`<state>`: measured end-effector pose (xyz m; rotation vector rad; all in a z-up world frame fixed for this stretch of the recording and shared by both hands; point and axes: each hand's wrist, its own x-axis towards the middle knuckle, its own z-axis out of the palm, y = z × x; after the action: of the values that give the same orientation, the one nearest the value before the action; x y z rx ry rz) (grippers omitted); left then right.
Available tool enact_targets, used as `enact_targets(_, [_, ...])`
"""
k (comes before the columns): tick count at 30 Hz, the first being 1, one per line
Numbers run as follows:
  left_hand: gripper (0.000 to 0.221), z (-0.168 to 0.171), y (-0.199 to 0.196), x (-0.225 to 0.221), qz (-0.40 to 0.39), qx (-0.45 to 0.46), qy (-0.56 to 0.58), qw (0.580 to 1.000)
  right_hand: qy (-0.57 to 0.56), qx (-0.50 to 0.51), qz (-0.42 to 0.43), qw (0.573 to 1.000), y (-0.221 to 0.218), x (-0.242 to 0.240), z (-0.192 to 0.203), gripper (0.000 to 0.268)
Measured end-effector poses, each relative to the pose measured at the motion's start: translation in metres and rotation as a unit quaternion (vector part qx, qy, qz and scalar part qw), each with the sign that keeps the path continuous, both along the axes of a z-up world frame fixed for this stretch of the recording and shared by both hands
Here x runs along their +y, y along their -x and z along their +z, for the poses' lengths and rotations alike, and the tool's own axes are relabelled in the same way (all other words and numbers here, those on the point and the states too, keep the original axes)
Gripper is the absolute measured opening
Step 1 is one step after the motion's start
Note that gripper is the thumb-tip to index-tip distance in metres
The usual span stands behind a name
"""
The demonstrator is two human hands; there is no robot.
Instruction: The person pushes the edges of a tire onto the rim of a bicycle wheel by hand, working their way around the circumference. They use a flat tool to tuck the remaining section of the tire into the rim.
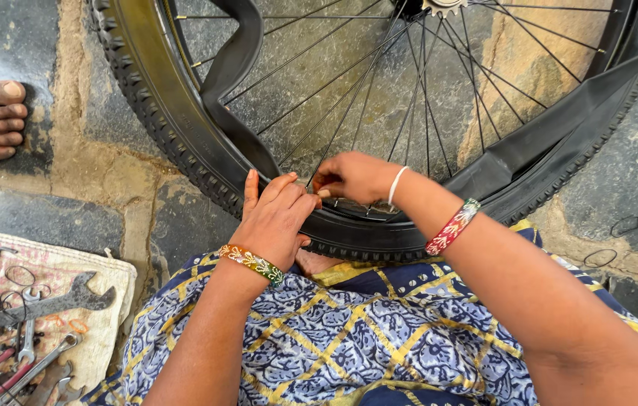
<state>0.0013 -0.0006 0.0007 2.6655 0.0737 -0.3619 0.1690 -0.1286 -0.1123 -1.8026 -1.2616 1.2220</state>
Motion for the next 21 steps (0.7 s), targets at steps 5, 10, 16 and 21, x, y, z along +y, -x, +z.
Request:
enact_targets(5, [0.061, 0.000, 0.000, 0.001, 0.000, 0.009, 0.003, 1.000, 0.168, -0.135, -0.032, 0.976, 0.016, 0.002, 0.003, 0.051])
enact_targets(10, [0.058, -0.002, 0.001, 0.001, -0.004, 0.004, 0.000, 1.000, -0.013, 0.078, 0.000, 0.997, 0.001, -0.003, -0.012, 0.043])
enact_targets(16, [0.061, -0.004, 0.000, 0.002, -0.002, -0.004, 0.010, 1.000, 0.168, -0.095, -0.057, 0.980, 0.023, 0.000, 0.006, 0.041])
enact_targets(21, [0.060, 0.001, 0.000, 0.001, -0.005, -0.005, 0.012, 1.000, 0.025, 0.065, -0.064, 0.996, 0.007, -0.001, -0.007, 0.033])
